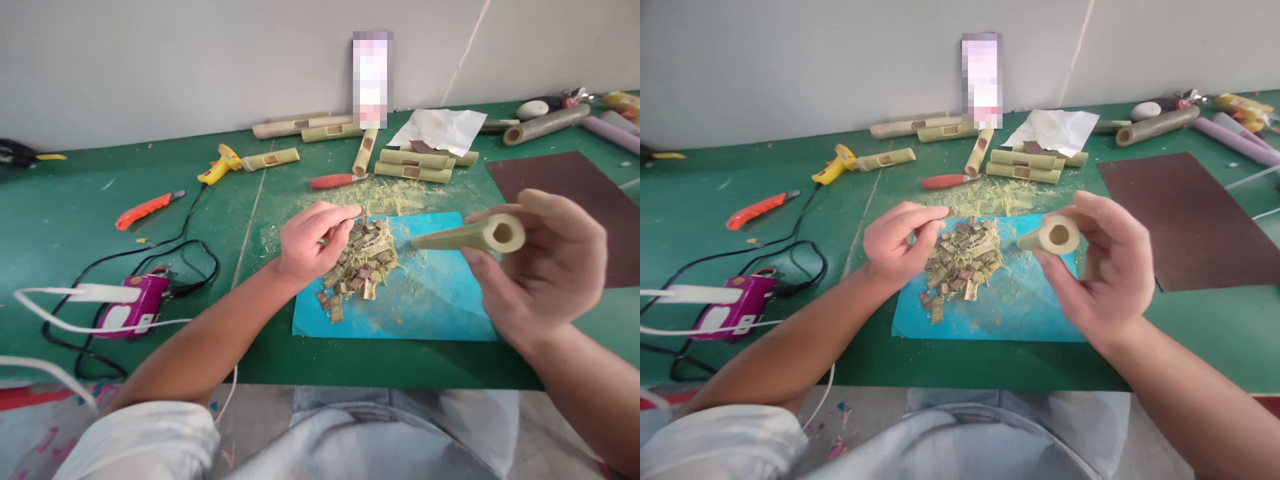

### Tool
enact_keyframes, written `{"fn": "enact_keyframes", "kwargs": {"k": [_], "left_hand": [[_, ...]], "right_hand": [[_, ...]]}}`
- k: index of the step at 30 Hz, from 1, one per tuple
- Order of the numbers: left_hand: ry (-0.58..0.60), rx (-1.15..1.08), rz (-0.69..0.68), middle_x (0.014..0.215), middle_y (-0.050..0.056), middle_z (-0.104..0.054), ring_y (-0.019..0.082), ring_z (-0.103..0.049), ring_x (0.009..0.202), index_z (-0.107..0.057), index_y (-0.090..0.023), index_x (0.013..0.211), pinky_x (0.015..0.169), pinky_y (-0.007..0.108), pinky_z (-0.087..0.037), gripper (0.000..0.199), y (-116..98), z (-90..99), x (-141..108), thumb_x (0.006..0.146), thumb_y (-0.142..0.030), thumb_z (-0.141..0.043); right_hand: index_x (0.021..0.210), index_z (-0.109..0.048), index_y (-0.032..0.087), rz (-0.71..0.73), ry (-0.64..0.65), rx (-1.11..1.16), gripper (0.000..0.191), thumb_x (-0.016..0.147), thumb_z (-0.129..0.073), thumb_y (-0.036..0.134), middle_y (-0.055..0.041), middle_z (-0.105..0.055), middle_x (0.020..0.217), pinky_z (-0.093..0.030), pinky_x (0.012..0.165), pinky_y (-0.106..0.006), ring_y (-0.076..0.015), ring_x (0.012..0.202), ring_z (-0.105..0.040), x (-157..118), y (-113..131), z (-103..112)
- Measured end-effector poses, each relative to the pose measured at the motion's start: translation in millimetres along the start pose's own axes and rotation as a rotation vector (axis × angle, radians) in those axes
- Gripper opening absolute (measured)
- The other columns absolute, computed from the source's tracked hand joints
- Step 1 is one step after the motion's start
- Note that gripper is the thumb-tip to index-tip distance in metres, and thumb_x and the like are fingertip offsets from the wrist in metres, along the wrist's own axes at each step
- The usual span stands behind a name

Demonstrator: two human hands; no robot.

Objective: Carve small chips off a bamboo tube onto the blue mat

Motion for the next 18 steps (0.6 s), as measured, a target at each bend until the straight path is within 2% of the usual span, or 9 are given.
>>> {"fn": "enact_keyframes", "kwargs": {"k": [3,5,9,11,13,18], "left_hand": [[0.006,0.013,0.012,0.078,0.000,-0.068,0.006,-0.054,0.058,-0.069,-0.020,0.102,0.058,0.020,-0.047,0.016,0.8,-0.5,-0.2,0.092,-0.017,-0.057],[0.009,0.019,0.017,0.078,0.000,-0.068,0.007,-0.054,0.058,-0.069,-0.020,0.102,0.058,0.020,-0.048,0.016,1.4,-0.8,-0.4,0.092,-0.017,-0.056],[0.007,0.013,0.016,0.078,0.000,-0.069,0.006,-0.054,0.057,-0.069,-0.020,0.102,0.058,0.020,-0.048,0.016,1.4,-1.0,-0.4,0.091,-0.016,-0.058],[0.003,0.004,0.008,0.079,0.000,-0.069,0.006,-0.054,0.058,-0.069,-0.020,0.102,0.058,0.020,-0.048,0.017,0.6,-0.8,-0.2,0.090,-0.015,-0.058],[-0.001,-0.006,0.001,0.079,0.000,-0.068,0.006,-0.053,0.057,-0.069,-0.020,0.102,0.058,0.020,-0.048,0.017,-0.1,-0.7,-0.1,0.090,-0.015,-0.058],[-0.001,-0.017,-0.009,0.077,0.000,-0.068,0.006,-0.052,0.057,-0.069,-0.020,0.102,0.058,0.020,-0.047,0.017,-0.4,-0.7,0.1,0.090,-0.014,-0.058]], "right_hand": [[0.135,-0.052,0.039,0.069,0.020,-0.033,0.088,0.056,-0.089,0.030,-0.0006,-0.066,0.101,-0.061,0.064,-0.046,-0.0259,0.085,-0.068,0.2,4.2,-2.8],[0.134,-0.053,0.038,0.043,0.011,-0.041,0.081,0.060,-0.087,0.033,-0.0015,-0.065,0.105,-0.061,0.066,-0.047,-0.0259,0.087,-0.068,0.9,2.0,-3.2],[0.137,-0.051,0.039,0.082,-0.008,-0.036,0.087,0.058,-0.087,0.028,-0.0009,-0.065,0.103,-0.061,0.064,-0.044,-0.0246,0.083,-0.068,0.4,5.0,-3.1],[0.135,-0.053,0.037,0.060,0.000,-0.035,0.082,0.061,-0.086,0.028,-0.0013,-0.065,0.103,-0.061,0.066,-0.045,-0.0248,0.085,-0.068,0.0,2.6,-3.9],[0.137,-0.051,0.038,0.114,-0.004,-0.046,0.087,0.058,-0.088,0.029,-0.0009,-0.064,0.105,-0.060,0.063,-0.043,-0.0245,0.085,-0.068,-0.6,5.7,-3.8],[0.135,-0.053,0.036,0.110,-0.025,-0.031,0.084,0.059,-0.087,0.028,-0.0015,-0.065,0.101,-0.060,0.064,-0.044,-0.0244,0.084,-0.067,1.6,0.7,-3.2]]}}
Point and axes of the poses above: each hand's wrist, its own x-axis towards the middle knuckle, its own z-axis out of the back of the hand, y = z × x, the point moved 8 cm from there along x, towards the middle knuckle
